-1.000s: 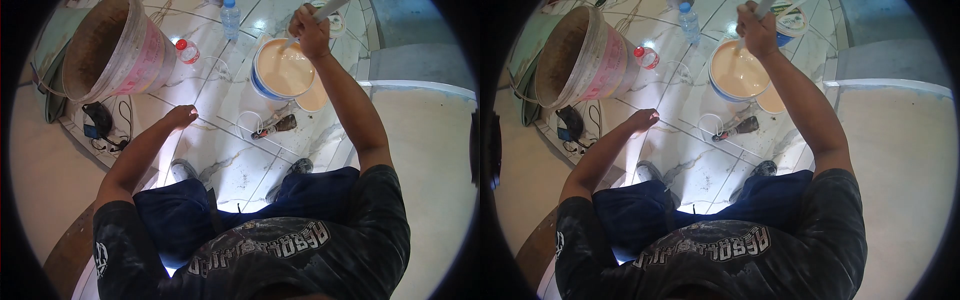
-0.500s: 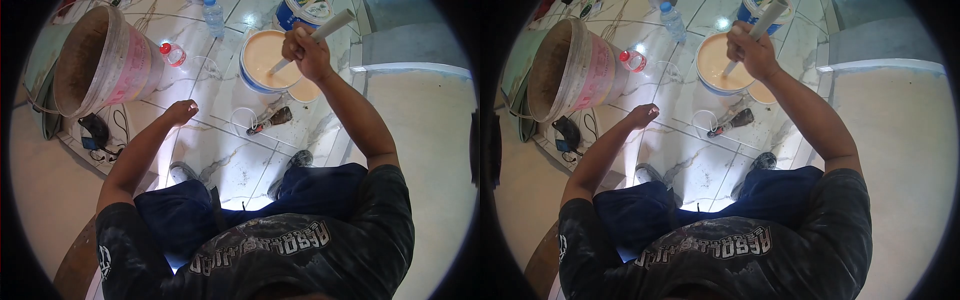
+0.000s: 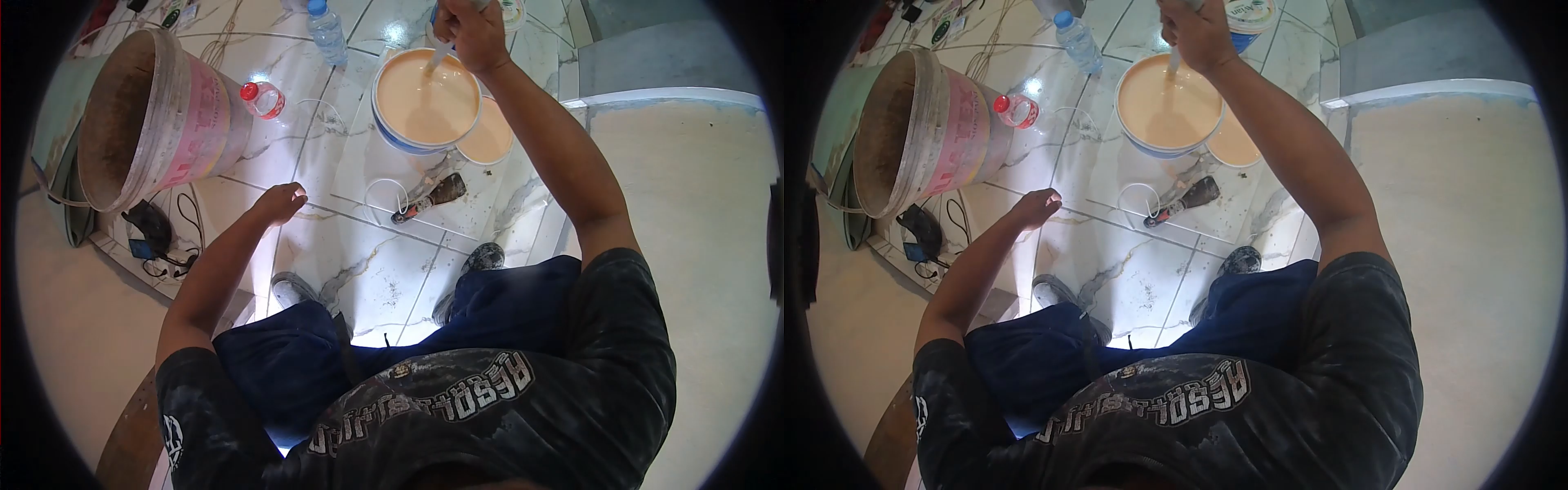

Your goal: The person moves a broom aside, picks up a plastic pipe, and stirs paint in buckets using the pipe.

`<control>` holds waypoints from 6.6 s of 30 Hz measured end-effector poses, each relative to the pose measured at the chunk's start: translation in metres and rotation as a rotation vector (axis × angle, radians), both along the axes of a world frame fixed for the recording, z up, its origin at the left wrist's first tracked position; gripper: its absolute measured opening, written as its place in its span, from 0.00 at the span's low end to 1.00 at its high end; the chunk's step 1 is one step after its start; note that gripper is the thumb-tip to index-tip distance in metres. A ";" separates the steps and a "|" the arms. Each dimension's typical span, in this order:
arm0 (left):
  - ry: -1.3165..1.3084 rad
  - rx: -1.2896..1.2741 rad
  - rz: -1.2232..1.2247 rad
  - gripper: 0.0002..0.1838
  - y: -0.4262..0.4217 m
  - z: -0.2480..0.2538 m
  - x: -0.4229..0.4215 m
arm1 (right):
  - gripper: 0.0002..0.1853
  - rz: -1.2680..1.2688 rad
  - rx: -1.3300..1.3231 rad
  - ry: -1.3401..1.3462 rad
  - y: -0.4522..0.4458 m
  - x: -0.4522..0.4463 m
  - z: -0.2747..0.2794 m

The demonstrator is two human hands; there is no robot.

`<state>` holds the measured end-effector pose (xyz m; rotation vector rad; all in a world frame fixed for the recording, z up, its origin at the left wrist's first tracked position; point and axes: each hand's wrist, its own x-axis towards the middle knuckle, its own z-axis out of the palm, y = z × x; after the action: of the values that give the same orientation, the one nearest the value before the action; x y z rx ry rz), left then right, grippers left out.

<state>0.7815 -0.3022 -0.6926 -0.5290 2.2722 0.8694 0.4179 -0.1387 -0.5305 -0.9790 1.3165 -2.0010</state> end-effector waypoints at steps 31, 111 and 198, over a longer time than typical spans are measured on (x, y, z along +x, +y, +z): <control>0.001 -0.069 -0.039 0.17 -0.011 0.000 0.015 | 0.16 -0.021 0.010 0.006 -0.008 0.003 -0.001; 1.381 0.277 -0.026 0.19 0.122 0.269 -0.218 | 0.12 0.246 -0.040 -0.024 0.046 0.050 -0.010; 1.246 0.695 0.296 0.25 0.121 0.252 -0.336 | 0.09 -0.128 -0.046 0.020 0.034 -0.014 0.000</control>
<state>0.4457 -0.1809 -0.4405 0.0845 2.5845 2.5253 0.4044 -0.1049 -0.5309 -0.9599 1.3802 -2.1309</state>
